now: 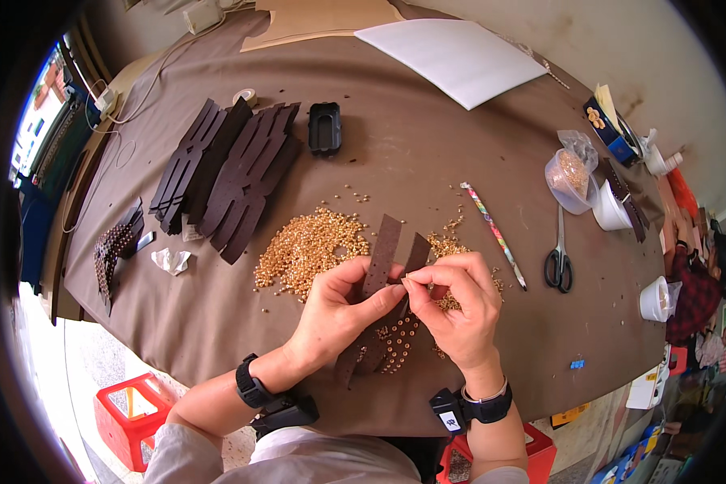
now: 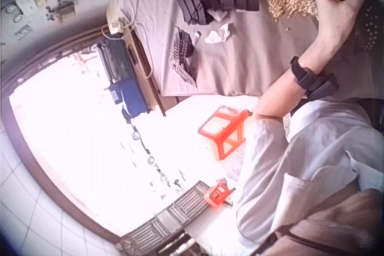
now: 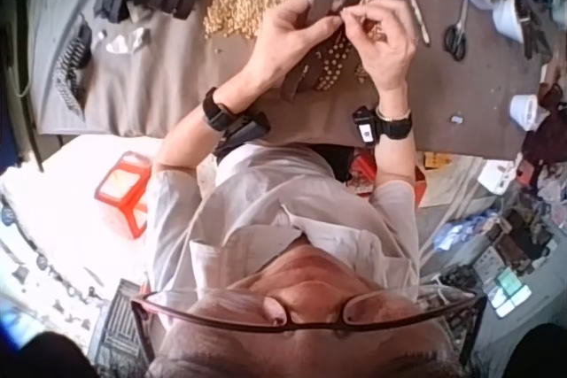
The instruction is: Decorating leather shoe upper components by pressing gold-colored studs into pre-cut holes.
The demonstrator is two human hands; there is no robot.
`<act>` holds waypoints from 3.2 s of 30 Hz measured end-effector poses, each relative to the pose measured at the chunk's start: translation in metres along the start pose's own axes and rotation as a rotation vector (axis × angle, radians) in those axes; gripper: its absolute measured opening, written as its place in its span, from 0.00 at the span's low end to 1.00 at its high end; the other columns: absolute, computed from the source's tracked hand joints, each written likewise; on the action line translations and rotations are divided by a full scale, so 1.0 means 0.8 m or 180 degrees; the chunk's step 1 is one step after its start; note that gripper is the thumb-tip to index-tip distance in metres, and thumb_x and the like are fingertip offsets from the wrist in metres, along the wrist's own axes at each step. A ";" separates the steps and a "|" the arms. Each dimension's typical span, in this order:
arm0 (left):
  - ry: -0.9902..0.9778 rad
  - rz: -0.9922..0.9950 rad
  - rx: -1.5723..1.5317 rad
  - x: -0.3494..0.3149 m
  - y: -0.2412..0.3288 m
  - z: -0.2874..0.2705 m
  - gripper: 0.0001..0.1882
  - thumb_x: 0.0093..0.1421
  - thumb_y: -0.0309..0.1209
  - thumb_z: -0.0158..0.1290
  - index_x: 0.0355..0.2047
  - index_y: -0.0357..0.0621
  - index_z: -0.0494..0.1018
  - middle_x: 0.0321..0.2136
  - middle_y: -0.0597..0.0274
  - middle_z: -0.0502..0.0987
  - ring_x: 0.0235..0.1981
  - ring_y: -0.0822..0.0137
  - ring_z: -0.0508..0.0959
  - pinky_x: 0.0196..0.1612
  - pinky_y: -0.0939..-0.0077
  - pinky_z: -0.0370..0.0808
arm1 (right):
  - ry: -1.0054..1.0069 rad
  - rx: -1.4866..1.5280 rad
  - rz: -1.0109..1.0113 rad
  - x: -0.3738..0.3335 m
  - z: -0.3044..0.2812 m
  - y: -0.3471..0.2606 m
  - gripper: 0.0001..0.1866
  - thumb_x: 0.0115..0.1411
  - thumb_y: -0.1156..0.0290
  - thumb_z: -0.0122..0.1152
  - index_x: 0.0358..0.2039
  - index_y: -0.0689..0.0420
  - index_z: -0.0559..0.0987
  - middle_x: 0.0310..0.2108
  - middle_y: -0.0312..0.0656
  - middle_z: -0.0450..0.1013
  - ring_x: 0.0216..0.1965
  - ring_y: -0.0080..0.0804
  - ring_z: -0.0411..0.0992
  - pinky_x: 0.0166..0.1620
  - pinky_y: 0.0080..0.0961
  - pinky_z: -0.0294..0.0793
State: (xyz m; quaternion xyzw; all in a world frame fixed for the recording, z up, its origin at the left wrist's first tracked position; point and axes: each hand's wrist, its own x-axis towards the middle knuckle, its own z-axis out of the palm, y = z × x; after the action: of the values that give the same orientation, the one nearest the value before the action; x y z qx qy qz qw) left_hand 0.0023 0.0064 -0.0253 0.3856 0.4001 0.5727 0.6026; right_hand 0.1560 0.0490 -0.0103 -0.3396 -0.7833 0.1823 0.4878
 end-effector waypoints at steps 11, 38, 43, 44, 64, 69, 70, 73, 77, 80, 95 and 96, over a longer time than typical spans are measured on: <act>-0.0036 0.0691 0.1375 -0.001 -0.001 -0.004 0.10 0.57 0.24 0.56 0.40 0.37 0.73 0.30 0.71 0.75 0.31 0.83 0.71 0.33 0.87 0.71 | -0.0207 0.1472 0.1122 -0.003 0.003 -0.001 0.06 0.56 0.80 0.60 0.33 0.62 0.72 0.32 0.35 0.69 0.31 0.17 0.68 0.32 0.15 0.70; 0.0023 -0.0562 -0.0459 0.004 -0.004 -0.003 0.10 0.60 0.29 0.54 0.39 0.37 0.73 0.29 0.71 0.76 0.30 0.83 0.71 0.33 0.86 0.71 | 0.0061 0.0323 0.0709 -0.009 0.014 -0.002 0.08 0.54 0.82 0.60 0.36 0.62 0.77 0.30 0.38 0.75 0.28 0.21 0.73 0.33 0.17 0.72; -0.0001 -0.0651 -0.0563 0.007 -0.005 -0.008 0.10 0.61 0.30 0.53 0.41 0.40 0.73 0.32 0.67 0.77 0.31 0.79 0.75 0.35 0.83 0.74 | -0.0031 -0.0123 0.0353 -0.004 0.013 -0.005 0.09 0.53 0.82 0.61 0.36 0.60 0.78 0.30 0.39 0.75 0.28 0.25 0.73 0.32 0.21 0.73; -0.0028 -0.0698 -0.0607 0.007 -0.003 -0.008 0.10 0.61 0.30 0.53 0.41 0.40 0.73 0.32 0.67 0.77 0.31 0.79 0.75 0.35 0.84 0.74 | -0.0103 -0.0292 0.0184 -0.003 0.012 -0.003 0.09 0.53 0.82 0.61 0.36 0.60 0.78 0.30 0.39 0.75 0.28 0.26 0.73 0.32 0.21 0.73; 0.0175 -0.0215 -0.0143 0.004 -0.007 -0.007 0.09 0.59 0.26 0.54 0.40 0.36 0.74 0.30 0.71 0.76 0.31 0.83 0.71 0.34 0.86 0.71 | -0.0146 -0.0625 -0.0141 -0.001 0.008 -0.002 0.09 0.48 0.82 0.66 0.32 0.58 0.79 0.30 0.38 0.71 0.28 0.29 0.72 0.30 0.22 0.74; 0.0128 -0.0139 -0.0261 0.005 -0.002 -0.002 0.10 0.59 0.26 0.54 0.41 0.36 0.74 0.30 0.71 0.76 0.32 0.83 0.71 0.35 0.86 0.71 | -0.0091 -0.0247 0.0169 0.002 0.003 -0.005 0.08 0.49 0.81 0.66 0.31 0.59 0.79 0.32 0.39 0.71 0.29 0.28 0.72 0.31 0.20 0.74; 0.0120 -0.0231 -0.0376 0.004 -0.001 -0.003 0.10 0.59 0.26 0.54 0.41 0.36 0.74 0.30 0.71 0.76 0.32 0.83 0.71 0.35 0.86 0.71 | -0.0046 0.0021 0.0346 0.001 0.004 -0.003 0.07 0.49 0.81 0.66 0.31 0.60 0.79 0.32 0.40 0.71 0.29 0.27 0.72 0.31 0.20 0.74; 0.0108 -0.0346 -0.0443 0.004 -0.002 -0.005 0.10 0.59 0.25 0.54 0.41 0.36 0.74 0.30 0.71 0.76 0.32 0.83 0.71 0.36 0.86 0.72 | -0.0066 0.0335 0.0530 -0.001 0.004 0.000 0.07 0.50 0.81 0.66 0.30 0.61 0.78 0.33 0.40 0.70 0.30 0.26 0.72 0.31 0.20 0.73; 0.0092 -0.0363 -0.0444 0.004 0.000 -0.003 0.10 0.59 0.25 0.54 0.40 0.36 0.74 0.30 0.71 0.76 0.32 0.83 0.71 0.35 0.86 0.72 | -0.0096 0.0406 0.0601 -0.001 0.002 -0.002 0.07 0.50 0.81 0.66 0.30 0.61 0.78 0.33 0.39 0.71 0.30 0.26 0.72 0.31 0.20 0.73; 0.0111 -0.0239 -0.0248 0.002 0.001 -0.003 0.09 0.59 0.25 0.55 0.40 0.35 0.74 0.30 0.71 0.76 0.31 0.84 0.71 0.35 0.86 0.71 | -0.0100 0.0173 0.0424 0.000 0.001 -0.002 0.07 0.49 0.81 0.66 0.30 0.61 0.78 0.32 0.38 0.71 0.30 0.25 0.72 0.31 0.20 0.73; 0.0230 0.1221 0.1690 0.002 -0.001 -0.002 0.11 0.53 0.22 0.55 0.38 0.37 0.75 0.25 0.57 0.75 0.24 0.70 0.76 0.29 0.77 0.73 | 0.0010 0.1409 0.1870 -0.003 -0.003 -0.006 0.07 0.51 0.82 0.65 0.29 0.61 0.75 0.30 0.36 0.73 0.32 0.18 0.71 0.33 0.16 0.73; 0.0214 0.1228 0.1693 0.001 0.000 -0.001 0.11 0.53 0.22 0.55 0.38 0.37 0.75 0.25 0.57 0.75 0.24 0.70 0.76 0.29 0.77 0.73 | 0.0004 0.1435 0.1603 -0.004 -0.002 0.001 0.08 0.52 0.81 0.65 0.30 0.61 0.74 0.29 0.35 0.73 0.32 0.17 0.71 0.34 0.15 0.72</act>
State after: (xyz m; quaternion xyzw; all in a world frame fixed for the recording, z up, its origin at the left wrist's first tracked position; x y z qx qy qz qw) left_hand 0.0019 0.0073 -0.0255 0.5790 0.4749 0.5642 0.3477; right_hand 0.1583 0.0469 -0.0122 -0.4061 -0.6144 0.4655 0.4908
